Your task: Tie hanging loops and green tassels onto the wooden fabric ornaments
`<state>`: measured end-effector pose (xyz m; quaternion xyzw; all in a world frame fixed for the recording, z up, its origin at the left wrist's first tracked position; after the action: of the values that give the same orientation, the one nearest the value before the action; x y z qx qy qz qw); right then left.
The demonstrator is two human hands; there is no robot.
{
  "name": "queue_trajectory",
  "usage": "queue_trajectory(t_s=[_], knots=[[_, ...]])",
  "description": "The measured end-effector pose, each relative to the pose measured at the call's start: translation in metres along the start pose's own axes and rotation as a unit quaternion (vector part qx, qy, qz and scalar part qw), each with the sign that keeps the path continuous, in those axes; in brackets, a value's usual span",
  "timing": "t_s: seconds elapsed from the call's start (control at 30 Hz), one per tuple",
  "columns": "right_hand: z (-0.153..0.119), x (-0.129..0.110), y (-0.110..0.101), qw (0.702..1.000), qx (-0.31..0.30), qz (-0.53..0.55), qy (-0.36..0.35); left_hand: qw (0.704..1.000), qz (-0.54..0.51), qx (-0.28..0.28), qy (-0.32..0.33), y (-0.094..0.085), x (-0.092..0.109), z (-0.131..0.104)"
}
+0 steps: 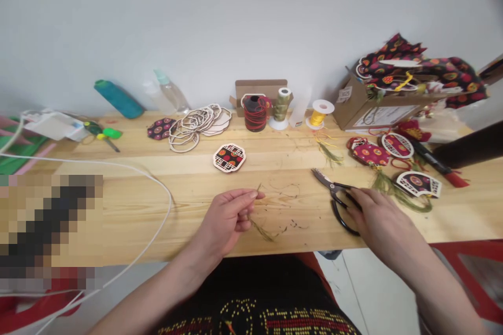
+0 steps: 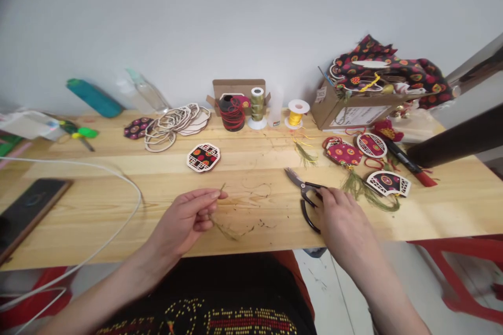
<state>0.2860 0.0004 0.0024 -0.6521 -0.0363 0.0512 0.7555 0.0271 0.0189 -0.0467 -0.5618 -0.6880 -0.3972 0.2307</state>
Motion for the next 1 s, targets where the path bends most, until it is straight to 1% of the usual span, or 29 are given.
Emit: queue_trajectory(t_s=[0.1,0.2,0.27,0.37,0.43,0.47,0.5,0.53,0.6,0.67,0.73,0.8,0.87,1.0], knots=[[-0.008,0.008,0.013,0.999,-0.032,-0.013,-0.002,1.0,0.002,-0.003,0.0,0.001,0.001,0.002],[-0.006,0.006,0.015,0.999,-0.044,-0.017,0.001,1.0,0.007,-0.002,-0.007,0.003,0.001,0.005],[-0.004,0.005,0.013,0.999,-0.053,-0.013,0.004,1.0,0.011,-0.001,-0.013,0.003,0.001,0.007],[0.0,0.009,0.007,0.998,-0.061,0.019,0.028,1.0,0.015,0.006,-0.01,0.003,0.004,0.01],[0.001,0.011,-0.001,0.994,-0.062,0.072,0.058,1.0,0.014,0.007,-0.006,0.003,0.007,0.012],[0.002,0.01,-0.006,0.988,-0.065,0.118,0.075,1.0,0.014,0.004,-0.005,0.004,0.007,0.012],[0.003,0.007,-0.009,0.978,-0.072,0.175,0.091,1.0,0.014,0.001,-0.006,0.005,0.008,0.012],[0.003,0.0,-0.01,0.96,-0.089,0.246,0.102,1.0,0.015,-0.002,-0.006,0.006,0.008,0.013],[0.004,-0.024,-0.007,0.9,-0.15,0.396,0.099,1.0,0.018,-0.006,-0.005,0.007,0.009,0.012],[0.004,-0.054,-0.008,0.843,-0.202,0.495,0.063,1.0,0.019,-0.009,0.002,0.008,0.01,0.012],[0.004,-0.079,-0.012,0.803,-0.233,0.548,0.014,1.0,0.018,-0.01,0.013,0.008,0.012,0.011],[0.002,-0.094,-0.01,0.774,-0.262,0.576,-0.02,0.999,0.019,-0.01,0.024,0.008,0.014,0.011],[-0.002,-0.102,-0.002,0.751,-0.29,0.593,-0.023,0.999,0.022,-0.009,0.034,0.007,0.015,0.01],[-0.006,-0.11,0.017,0.717,-0.326,0.616,-0.012,0.999,0.029,0.0,0.046,0.003,0.017,0.006]])
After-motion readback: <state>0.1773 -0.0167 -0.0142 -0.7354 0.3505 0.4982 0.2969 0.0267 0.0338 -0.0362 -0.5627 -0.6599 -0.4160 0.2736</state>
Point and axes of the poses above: each hand's wrist, its own z-axis towards the middle knuckle, its own y-axis out of the palm, x = y × z, the point moved 10 cm from there along z, towards the middle knuckle
